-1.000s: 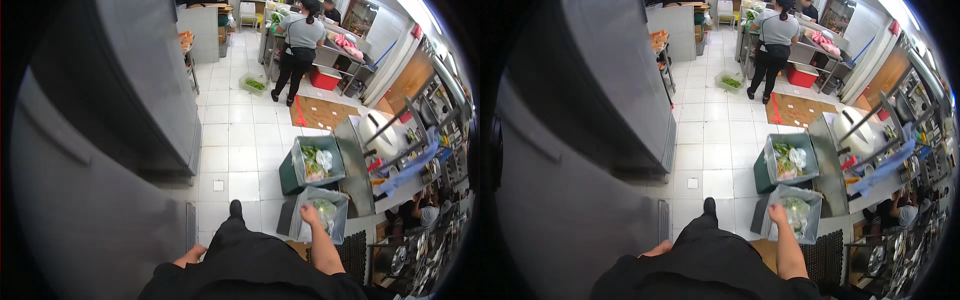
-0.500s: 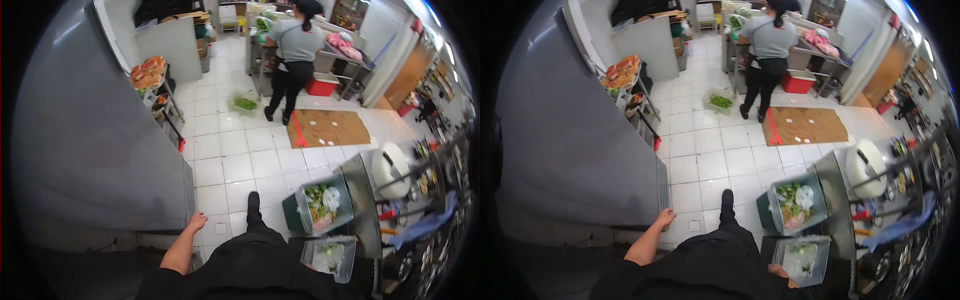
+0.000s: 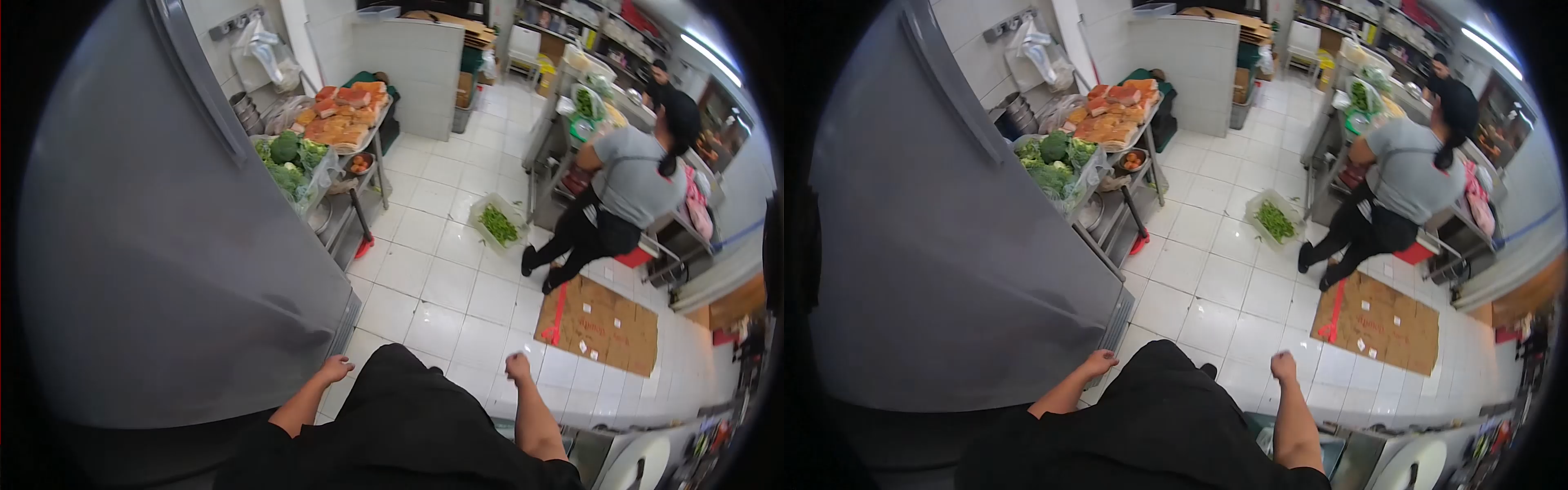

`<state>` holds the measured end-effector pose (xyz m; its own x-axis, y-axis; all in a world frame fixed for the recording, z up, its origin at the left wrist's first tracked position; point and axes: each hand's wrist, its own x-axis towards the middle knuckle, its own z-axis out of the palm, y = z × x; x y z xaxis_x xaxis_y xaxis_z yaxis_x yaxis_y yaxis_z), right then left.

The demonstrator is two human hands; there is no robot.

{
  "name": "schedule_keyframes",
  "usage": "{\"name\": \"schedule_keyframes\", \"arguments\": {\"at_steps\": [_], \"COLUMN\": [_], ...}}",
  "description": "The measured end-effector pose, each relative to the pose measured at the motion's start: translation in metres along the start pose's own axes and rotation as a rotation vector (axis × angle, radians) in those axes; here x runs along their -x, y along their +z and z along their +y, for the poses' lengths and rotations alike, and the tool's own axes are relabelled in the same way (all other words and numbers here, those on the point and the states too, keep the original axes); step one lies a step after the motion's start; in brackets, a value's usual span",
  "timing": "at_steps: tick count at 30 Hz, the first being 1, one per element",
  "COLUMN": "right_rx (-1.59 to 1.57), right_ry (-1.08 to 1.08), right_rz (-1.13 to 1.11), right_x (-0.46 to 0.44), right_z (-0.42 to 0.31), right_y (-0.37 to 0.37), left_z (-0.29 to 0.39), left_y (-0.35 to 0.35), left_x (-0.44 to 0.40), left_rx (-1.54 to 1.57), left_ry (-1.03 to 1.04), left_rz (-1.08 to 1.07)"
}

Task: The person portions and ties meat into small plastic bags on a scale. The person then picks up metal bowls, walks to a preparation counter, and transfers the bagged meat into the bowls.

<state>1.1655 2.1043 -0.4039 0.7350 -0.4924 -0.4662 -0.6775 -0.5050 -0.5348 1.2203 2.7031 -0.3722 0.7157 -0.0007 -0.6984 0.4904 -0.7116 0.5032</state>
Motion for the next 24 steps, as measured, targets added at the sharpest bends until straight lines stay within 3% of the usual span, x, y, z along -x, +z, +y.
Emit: {"name": "schedule_keyframes", "arguments": {"at_steps": [1,3,5,7,15,17,24], "right_rx": [0.018,-0.044,-0.12,-0.321,-0.069,-0.041,-0.097], "right_ry": [-0.174,-0.373,-0.388,-0.398,-0.528,-0.601,-0.971], "right_rz": [0.103,0.112,0.009,-0.16,-0.564,-0.586,-0.754], "right_x": [-0.072,-0.123,-0.141,-0.151,-0.186,-0.201,-0.22], "right_z": [-0.003,-0.105,-0.213,-0.303,-0.537,-0.593,-0.83], "right_y": [0.017,0.003,-0.007,0.001,0.057,0.069,0.114], "left_z": [0.017,0.056,0.103,0.141,0.344,0.372,0.387], "left_y": [-0.004,-0.014,-0.023,-0.034,-0.183,-0.213,-0.291], "left_x": [-0.008,-0.027,-0.048,-0.088,-0.175,-0.179,-0.163], "left_rx": [0.085,0.187,0.398,0.453,0.748,0.808,0.773], "left_ry": [-0.021,-0.051,-0.044,0.098,0.511,0.614,0.533], "left_rz": [0.011,0.037,0.026,0.037,0.133,0.2,0.446]}}
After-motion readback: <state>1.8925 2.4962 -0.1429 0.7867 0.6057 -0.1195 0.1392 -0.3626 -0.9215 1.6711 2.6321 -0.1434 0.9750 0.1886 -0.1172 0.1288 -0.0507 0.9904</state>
